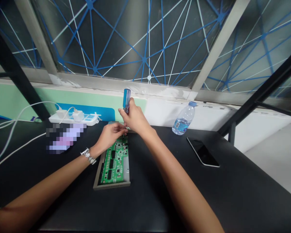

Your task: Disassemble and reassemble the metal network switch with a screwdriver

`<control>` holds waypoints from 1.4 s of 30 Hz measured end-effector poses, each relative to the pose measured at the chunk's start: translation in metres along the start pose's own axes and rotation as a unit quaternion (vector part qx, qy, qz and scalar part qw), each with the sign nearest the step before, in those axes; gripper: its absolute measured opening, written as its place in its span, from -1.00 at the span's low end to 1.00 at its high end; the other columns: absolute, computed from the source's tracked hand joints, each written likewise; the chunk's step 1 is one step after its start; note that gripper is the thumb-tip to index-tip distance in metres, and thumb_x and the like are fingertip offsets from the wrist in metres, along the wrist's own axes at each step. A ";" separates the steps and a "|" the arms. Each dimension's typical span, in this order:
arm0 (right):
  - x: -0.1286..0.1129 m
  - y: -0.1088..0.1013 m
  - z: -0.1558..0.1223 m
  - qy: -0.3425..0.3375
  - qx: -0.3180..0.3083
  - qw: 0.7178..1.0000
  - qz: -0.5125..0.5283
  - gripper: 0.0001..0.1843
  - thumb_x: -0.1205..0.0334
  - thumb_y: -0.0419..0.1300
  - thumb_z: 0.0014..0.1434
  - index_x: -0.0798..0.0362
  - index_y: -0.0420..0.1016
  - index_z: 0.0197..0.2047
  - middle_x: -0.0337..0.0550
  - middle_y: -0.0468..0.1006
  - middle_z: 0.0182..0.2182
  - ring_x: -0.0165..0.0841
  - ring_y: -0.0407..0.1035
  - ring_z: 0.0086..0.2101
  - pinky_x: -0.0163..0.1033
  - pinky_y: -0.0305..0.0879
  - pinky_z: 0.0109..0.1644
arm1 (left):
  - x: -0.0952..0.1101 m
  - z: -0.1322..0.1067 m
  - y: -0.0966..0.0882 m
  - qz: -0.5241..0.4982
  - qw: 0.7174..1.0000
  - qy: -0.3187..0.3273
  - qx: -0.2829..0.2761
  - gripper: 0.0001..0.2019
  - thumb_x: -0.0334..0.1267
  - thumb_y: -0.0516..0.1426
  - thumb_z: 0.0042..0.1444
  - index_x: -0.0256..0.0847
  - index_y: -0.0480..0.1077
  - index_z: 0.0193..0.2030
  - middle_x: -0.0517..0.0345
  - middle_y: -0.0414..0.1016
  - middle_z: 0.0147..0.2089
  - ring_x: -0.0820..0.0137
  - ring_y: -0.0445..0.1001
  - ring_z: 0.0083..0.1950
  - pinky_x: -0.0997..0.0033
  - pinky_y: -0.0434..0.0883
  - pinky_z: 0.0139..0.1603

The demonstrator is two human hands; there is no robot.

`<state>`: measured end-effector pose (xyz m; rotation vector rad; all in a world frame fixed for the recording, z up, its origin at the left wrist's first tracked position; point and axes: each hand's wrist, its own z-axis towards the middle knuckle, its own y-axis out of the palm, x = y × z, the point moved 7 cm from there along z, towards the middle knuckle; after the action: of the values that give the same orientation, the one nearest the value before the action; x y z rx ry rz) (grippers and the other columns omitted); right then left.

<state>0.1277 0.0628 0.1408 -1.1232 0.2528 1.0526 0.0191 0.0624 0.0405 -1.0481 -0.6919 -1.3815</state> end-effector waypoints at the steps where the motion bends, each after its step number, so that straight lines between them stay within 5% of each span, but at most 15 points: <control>1: 0.000 0.000 0.000 0.001 0.001 1.000 -0.003 -0.74 0.08 0.11 0.29 -0.01 0.11 -0.10 -0.34 0.43 -0.62 -0.32 0.43 -0.64 -0.24 0.30 -0.53 | 0.000 0.000 0.000 -0.003 1.000 0.000 0.001 -0.83 -0.20 0.26 0.07 -0.28 0.46 -0.32 0.06 0.60 -0.36 0.28 0.59 -0.32 0.35 0.49 -0.23; 8: 0.003 0.000 0.000 0.031 -0.005 0.999 0.026 -0.64 -0.05 0.18 0.24 0.00 0.15 -0.12 -0.24 0.49 -0.48 -0.37 0.44 -0.63 -0.28 0.33 -0.57 | 0.000 -0.001 0.000 -0.004 1.000 -0.011 -0.002 -0.86 -0.24 0.24 0.09 -0.30 0.50 -0.31 0.05 0.63 -0.34 0.26 0.61 -0.28 0.37 0.49 -0.22; 12: 0.013 0.004 -0.002 0.090 -0.106 0.985 0.106 -0.52 -0.04 0.33 0.11 0.00 0.20 -0.11 -0.13 0.50 -0.29 -0.34 0.51 -0.54 -0.27 0.45 -0.57 | 0.001 -0.003 0.002 0.003 1.000 -0.007 -0.027 -0.83 -0.23 0.18 0.16 -0.30 0.53 -0.26 0.00 0.65 -0.26 0.22 0.62 -0.18 0.34 0.49 -0.16; 18: 0.018 0.008 -0.009 0.118 -0.236 0.945 0.194 -0.67 0.17 0.29 0.17 0.12 0.37 -0.05 -0.02 0.54 -0.18 -0.28 0.57 -0.38 -0.30 0.54 -0.49 | 0.003 -0.004 0.004 0.004 0.997 0.002 -0.075 -0.80 -0.23 0.12 0.23 -0.31 0.52 -0.20 -0.03 0.63 -0.20 0.21 0.60 -0.10 0.31 0.48 -0.10; 24: 0.024 0.010 -0.007 0.128 -0.237 0.937 0.220 -0.73 0.24 0.25 0.20 0.15 0.46 -0.05 0.06 0.59 -0.06 -0.34 0.57 -0.39 -0.31 0.55 -0.44 | 0.007 -0.002 0.006 0.034 0.994 0.020 -0.101 -0.79 -0.23 0.07 0.28 -0.28 0.49 -0.24 0.00 0.61 -0.20 0.24 0.59 -0.10 0.28 0.47 -0.03; 29: 0.030 0.010 -0.005 0.132 -0.217 0.945 0.206 -0.81 0.25 0.26 0.17 0.16 0.51 -0.16 0.01 0.63 -0.18 -0.37 0.56 -0.45 -0.32 0.53 -0.46 | 0.008 -0.004 0.008 0.022 0.993 0.013 -0.113 -0.79 -0.25 0.03 0.30 -0.28 0.47 -0.17 -0.03 0.60 -0.12 0.24 0.58 -0.04 0.24 0.46 0.03; 34: 0.032 0.007 -0.002 0.116 -0.196 0.959 0.167 -0.82 0.19 0.31 0.11 0.15 0.51 -0.31 -0.13 0.60 -0.45 -0.34 0.55 -0.50 -0.36 0.47 -0.51 | 0.012 -0.004 0.001 0.033 0.999 0.018 -0.039 -0.83 -0.18 0.20 0.18 -0.25 0.41 -0.20 0.04 0.60 -0.24 0.29 0.60 -0.17 0.31 0.50 -0.11; 42: 0.030 0.004 0.001 0.106 -0.161 0.972 0.132 -0.70 0.07 0.38 -0.01 0.13 0.46 -0.41 -0.18 0.56 -0.54 -0.34 0.52 -0.57 -0.36 0.39 -0.56 | 0.015 -0.003 -0.007 0.054 0.998 0.018 0.033 -0.82 -0.19 0.29 0.06 -0.23 0.41 -0.35 0.15 0.55 -0.38 0.36 0.56 -0.32 0.40 0.47 -0.26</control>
<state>0.1396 0.0803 0.1193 -1.5283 0.4206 1.2390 0.0139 0.0543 0.0540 -0.9930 -0.6409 -1.2731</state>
